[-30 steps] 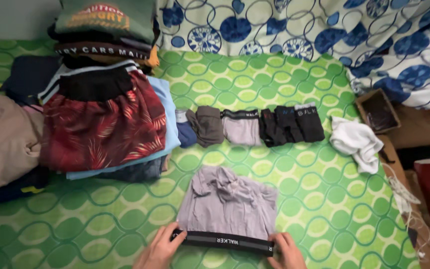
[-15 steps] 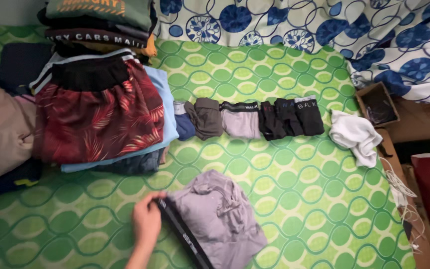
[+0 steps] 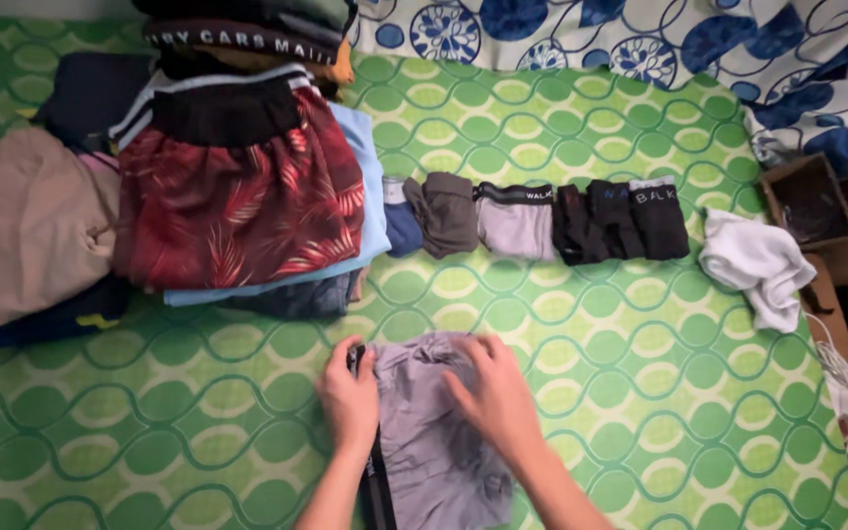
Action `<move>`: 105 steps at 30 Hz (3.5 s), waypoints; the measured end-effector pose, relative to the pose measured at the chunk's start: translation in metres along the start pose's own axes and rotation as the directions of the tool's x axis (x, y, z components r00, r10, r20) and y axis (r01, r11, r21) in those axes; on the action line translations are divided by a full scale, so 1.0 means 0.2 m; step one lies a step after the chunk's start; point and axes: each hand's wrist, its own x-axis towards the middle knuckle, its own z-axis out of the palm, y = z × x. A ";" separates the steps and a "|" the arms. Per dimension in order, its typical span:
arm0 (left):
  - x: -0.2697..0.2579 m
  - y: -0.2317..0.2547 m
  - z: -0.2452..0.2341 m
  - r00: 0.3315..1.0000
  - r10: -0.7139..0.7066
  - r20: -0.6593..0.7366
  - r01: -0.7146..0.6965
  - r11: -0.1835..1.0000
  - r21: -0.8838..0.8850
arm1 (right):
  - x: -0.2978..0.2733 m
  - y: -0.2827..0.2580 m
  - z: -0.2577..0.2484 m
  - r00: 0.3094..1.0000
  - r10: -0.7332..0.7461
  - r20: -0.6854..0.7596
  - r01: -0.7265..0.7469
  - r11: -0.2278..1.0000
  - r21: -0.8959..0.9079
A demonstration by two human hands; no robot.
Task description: The person folds several pairs of underwear and a small white cloth on a bed, lining them up in a row.
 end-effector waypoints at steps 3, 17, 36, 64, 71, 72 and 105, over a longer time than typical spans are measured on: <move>0.03 0.04 -0.01 0.991 0.130 -0.028 -0.131 0.991 -0.034 | 0.15 0.03 0.06 0.996 0.005 0.085 0.001 0.998 -0.060; 0.18 0.16 0.00 0.958 0.216 0.187 -0.246 0.957 0.152 | 0.46 0.31 0.08 0.886 0.463 0.022 -0.454 0.877 -0.155; -0.38 -0.27 -0.07 0.805 0.473 0.359 -0.593 0.607 0.529 | -0.30 0.29 0.07 0.990 0.074 0.119 -0.014 0.897 -0.441; -0.04 0.14 -0.32 0.806 0.446 0.389 -0.421 0.894 -0.153 | -0.28 0.27 -0.05 0.838 0.541 -0.066 -0.510 0.822 0.255; 0.16 0.30 -0.09 0.937 0.256 0.239 -0.301 0.937 0.179 | 0.24 0.20 0.10 0.925 0.260 -0.278 -0.247 0.966 0.082; 0.15 0.31 -0.05 0.971 0.173 0.162 -0.216 0.929 0.301 | 0.27 0.18 0.12 0.919 0.292 -0.263 -0.295 0.955 0.031; -0.10 0.09 -0.22 0.913 0.306 0.270 -0.387 0.859 0.334 | 0.17 0.06 0.22 0.889 0.384 -0.249 -0.456 0.797 -0.397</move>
